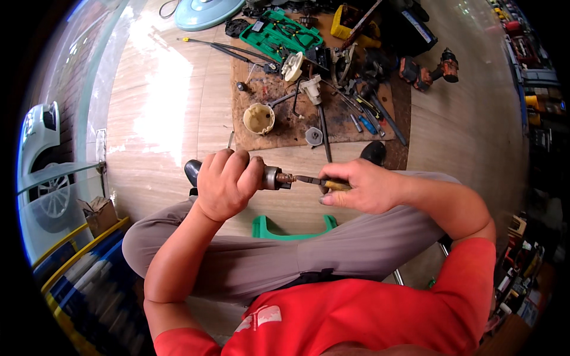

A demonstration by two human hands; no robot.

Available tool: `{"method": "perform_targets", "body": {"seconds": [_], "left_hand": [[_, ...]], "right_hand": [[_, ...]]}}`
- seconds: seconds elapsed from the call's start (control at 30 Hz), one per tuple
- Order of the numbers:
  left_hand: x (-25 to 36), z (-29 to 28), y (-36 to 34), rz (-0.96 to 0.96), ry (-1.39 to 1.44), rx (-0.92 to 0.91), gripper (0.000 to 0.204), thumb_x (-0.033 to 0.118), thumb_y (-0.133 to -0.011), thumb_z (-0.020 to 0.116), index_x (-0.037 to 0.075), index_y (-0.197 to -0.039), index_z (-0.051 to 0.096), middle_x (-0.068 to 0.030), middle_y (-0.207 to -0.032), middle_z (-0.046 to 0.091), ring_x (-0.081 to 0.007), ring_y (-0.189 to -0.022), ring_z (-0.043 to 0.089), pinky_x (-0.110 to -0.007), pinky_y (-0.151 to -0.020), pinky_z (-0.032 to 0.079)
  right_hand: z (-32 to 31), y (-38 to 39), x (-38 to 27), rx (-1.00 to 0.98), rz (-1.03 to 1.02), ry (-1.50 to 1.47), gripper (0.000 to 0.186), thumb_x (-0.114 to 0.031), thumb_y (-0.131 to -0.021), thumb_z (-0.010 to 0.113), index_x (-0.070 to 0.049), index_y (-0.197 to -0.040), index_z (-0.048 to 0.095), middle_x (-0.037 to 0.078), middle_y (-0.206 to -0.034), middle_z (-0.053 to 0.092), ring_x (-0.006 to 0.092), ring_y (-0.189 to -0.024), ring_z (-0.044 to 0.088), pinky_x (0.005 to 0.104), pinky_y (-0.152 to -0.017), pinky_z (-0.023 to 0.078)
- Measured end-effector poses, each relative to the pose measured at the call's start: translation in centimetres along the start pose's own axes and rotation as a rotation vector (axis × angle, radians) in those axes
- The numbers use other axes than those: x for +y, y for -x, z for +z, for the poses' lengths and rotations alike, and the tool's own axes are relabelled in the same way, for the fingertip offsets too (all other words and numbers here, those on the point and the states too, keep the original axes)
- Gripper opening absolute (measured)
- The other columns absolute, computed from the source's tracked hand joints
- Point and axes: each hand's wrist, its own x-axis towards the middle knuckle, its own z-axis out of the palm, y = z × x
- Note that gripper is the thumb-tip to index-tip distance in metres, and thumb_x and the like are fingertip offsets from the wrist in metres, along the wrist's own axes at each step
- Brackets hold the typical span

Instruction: The person cleans and reassembles a fuel pump assembly using pliers to scrape and manipulate internal components before fitting a motor back into the housing.

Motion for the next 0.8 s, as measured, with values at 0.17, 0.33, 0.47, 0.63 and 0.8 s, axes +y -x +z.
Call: {"method": "perform_targets", "body": {"seconds": [0.17, 0.33, 0.47, 0.63, 0.8], "left_hand": [[1.4, 0.1, 1.0, -0.108, 0.126, -0.123, 0.037, 0.018, -0.075, 0.069, 0.005, -0.108, 0.058, -0.0094, -0.089, 0.057, -0.0288, -0.079, 0.055, -0.038, -0.067, 0.043], [3.7, -1.3, -0.5, -0.247, 0.500, -0.419, 0.050, 0.018, -0.071, 0.079, 0.001, -0.111, 0.055, -0.0132, -0.096, 0.059, -0.0351, -0.094, 0.056, -0.043, -0.083, 0.043], [2.9, -1.6, -0.7, -0.502, 0.951, -0.738, 0.048, 0.016, -0.070, 0.082, 0.000, -0.108, 0.056, -0.0108, -0.093, 0.060, -0.0248, -0.086, 0.058, -0.038, -0.080, 0.048], [2.4, -1.3, -1.2, -0.782, 1.505, -0.921, 0.041, 0.012, -0.070, 0.083, 0.000, -0.101, 0.059, -0.0073, -0.091, 0.064, -0.0156, -0.083, 0.057, -0.033, -0.078, 0.049], [2.7, -2.9, -2.5, -0.566, 0.915, -0.887, 0.020, 0.007, -0.075, 0.069, 0.003, -0.092, 0.060, -0.0192, -0.083, 0.066, -0.0343, -0.075, 0.065, -0.040, -0.067, 0.052]], "right_hand": [[0.2, 0.0, 0.3, 0.172, -0.092, 0.242, 0.027, -0.026, -0.088, 0.067, -0.004, -0.100, 0.058, 0.017, -0.089, 0.063, 0.0371, -0.087, 0.063, 0.0454, -0.074, 0.050], [-0.9, -0.7, 2.2, 0.594, -0.459, 0.909, 0.026, -0.018, -0.071, 0.073, -0.012, -0.092, 0.058, 0.007, -0.075, 0.046, 0.0275, -0.070, 0.056, 0.0400, -0.059, 0.046], [0.4, -0.5, 1.6, 0.602, -0.590, 1.050, 0.012, -0.014, -0.073, 0.065, -0.014, -0.084, 0.060, 0.005, -0.073, 0.043, 0.0215, -0.065, 0.051, 0.0344, -0.051, 0.042], [0.1, -1.1, 1.6, 0.683, -0.589, 1.115, 0.004, -0.017, -0.078, 0.058, -0.015, -0.080, 0.055, 0.004, -0.072, 0.044, 0.0199, -0.065, 0.054, 0.0329, -0.051, 0.046], [0.9, 0.3, 1.6, 0.485, -0.400, 0.944, 0.015, -0.018, -0.080, 0.066, -0.011, -0.088, 0.055, 0.008, -0.075, 0.049, 0.0257, -0.066, 0.057, 0.0394, -0.056, 0.047]]}}
